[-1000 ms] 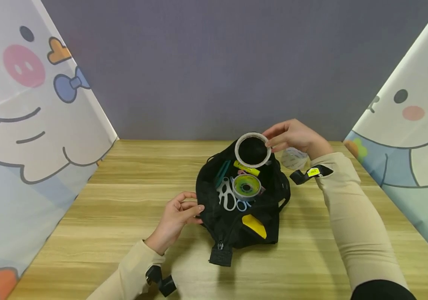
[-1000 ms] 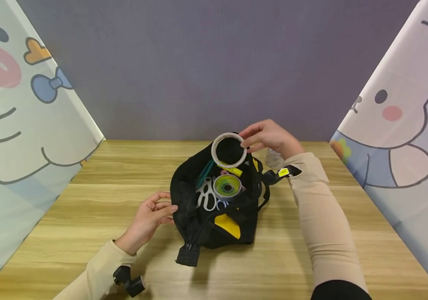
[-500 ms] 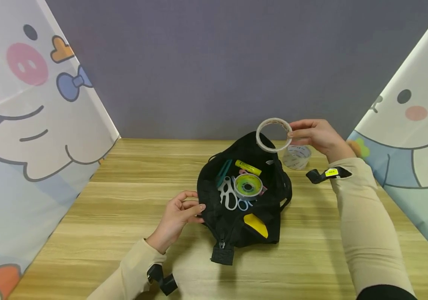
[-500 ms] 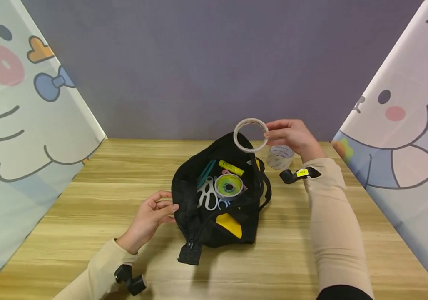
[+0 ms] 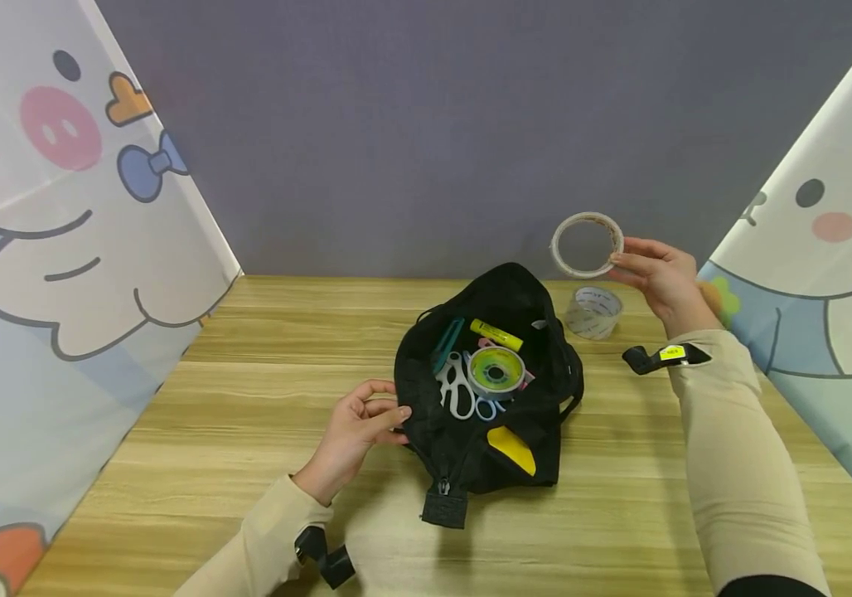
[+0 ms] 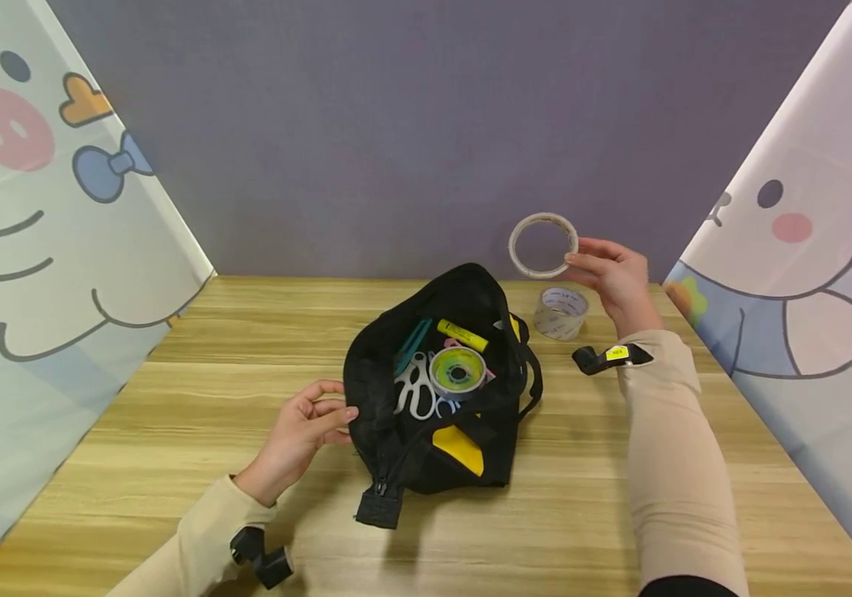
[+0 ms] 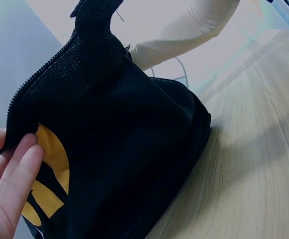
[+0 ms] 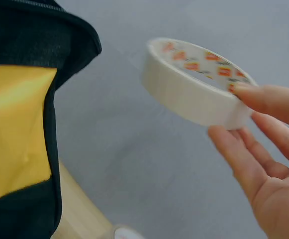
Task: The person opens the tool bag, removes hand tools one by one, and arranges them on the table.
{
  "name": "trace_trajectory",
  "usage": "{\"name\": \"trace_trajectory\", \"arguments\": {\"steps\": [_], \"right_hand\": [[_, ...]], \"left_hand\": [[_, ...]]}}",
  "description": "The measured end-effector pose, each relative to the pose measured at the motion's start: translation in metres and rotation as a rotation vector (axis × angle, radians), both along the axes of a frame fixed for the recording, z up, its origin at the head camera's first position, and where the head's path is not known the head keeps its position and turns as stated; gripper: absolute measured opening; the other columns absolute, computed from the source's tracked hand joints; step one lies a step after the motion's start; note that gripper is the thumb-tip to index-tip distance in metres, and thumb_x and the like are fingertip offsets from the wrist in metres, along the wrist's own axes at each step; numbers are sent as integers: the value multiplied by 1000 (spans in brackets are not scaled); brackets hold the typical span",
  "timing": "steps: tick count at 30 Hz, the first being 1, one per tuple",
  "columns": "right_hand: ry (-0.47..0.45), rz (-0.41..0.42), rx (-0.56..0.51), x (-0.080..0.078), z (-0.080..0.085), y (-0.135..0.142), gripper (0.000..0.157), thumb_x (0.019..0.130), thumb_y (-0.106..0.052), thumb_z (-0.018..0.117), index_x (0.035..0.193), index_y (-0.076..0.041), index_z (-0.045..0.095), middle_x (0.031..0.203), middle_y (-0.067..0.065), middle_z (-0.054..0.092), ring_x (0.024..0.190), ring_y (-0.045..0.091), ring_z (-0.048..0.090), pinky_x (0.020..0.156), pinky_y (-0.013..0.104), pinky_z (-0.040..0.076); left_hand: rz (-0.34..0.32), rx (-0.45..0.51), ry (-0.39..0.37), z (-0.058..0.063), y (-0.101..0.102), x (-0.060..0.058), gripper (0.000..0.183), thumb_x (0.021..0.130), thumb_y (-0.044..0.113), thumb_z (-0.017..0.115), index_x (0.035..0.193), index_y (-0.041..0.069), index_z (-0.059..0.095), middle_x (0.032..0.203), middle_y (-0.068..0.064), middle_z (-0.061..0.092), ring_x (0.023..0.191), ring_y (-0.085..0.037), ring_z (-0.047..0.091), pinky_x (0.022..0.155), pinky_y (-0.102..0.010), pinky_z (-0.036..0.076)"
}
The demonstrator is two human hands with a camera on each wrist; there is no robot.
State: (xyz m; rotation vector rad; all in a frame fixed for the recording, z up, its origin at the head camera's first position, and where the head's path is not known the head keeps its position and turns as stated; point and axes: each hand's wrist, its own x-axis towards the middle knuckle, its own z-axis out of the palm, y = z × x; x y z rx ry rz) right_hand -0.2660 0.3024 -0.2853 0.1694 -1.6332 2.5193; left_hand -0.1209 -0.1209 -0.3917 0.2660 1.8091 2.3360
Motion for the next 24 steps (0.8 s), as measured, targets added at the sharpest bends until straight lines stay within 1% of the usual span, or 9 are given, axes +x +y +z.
{"name": "trace_trajectory", "arguments": {"steps": [2,5,7,11,15,20,22,24], "right_hand": [[7,-29,-93,-2,-3,3,22,87,18,63,93,0,75,90,11,69,76,22,72,68,32,62],[5,-48,-241,-5,-8,10,23,87,22,59,92,4,72,86,15,68,73,25,72,67,35,62],[-16,-63,-320,-5,-10,14,22,86,23,58,92,5,70,84,16,68,71,26,72,67,36,62],[-79,-116,-438,-6,-15,23,21,85,23,60,94,5,64,78,18,67,68,28,71,65,37,62],[-115,-182,-498,-7,-21,30,24,84,23,62,99,4,59,79,19,65,67,29,70,64,38,62],[-130,-251,-547,-11,-32,38,24,86,22,59,104,5,59,86,17,65,68,28,70,65,36,62],[-137,-283,-573,-12,-38,42,27,87,22,59,108,6,57,91,16,64,69,28,70,66,35,62],[-160,-315,-612,-13,-45,46,33,87,21,60,115,4,55,96,15,61,70,27,68,68,34,62]], "left_hand": [[1,-2,-1,0,0,0,27,91,-6,65,113,6,57,86,-1,72,68,-14,68,67,-36,62],[-1,-2,-2,1,0,0,27,91,-6,65,113,6,56,86,0,72,68,-14,68,68,-37,62],[-1,-1,-3,1,0,0,27,91,-6,65,113,6,56,86,0,72,68,-14,68,67,-37,62],[0,1,-2,1,0,-1,27,91,-6,64,114,6,56,86,0,72,68,-14,68,67,-36,62],[-3,1,0,1,0,-1,27,91,-5,65,114,5,56,86,-1,72,68,-14,68,66,-35,62],[-8,0,5,1,0,-1,27,91,-5,65,115,5,57,86,-1,72,69,-14,69,66,-35,62],[-9,0,7,1,1,-1,27,91,-6,65,114,5,57,86,-1,72,69,-15,69,66,-35,62],[-12,3,7,2,1,-1,27,91,-6,65,114,5,57,86,-1,72,69,-15,69,66,-35,62]]}}
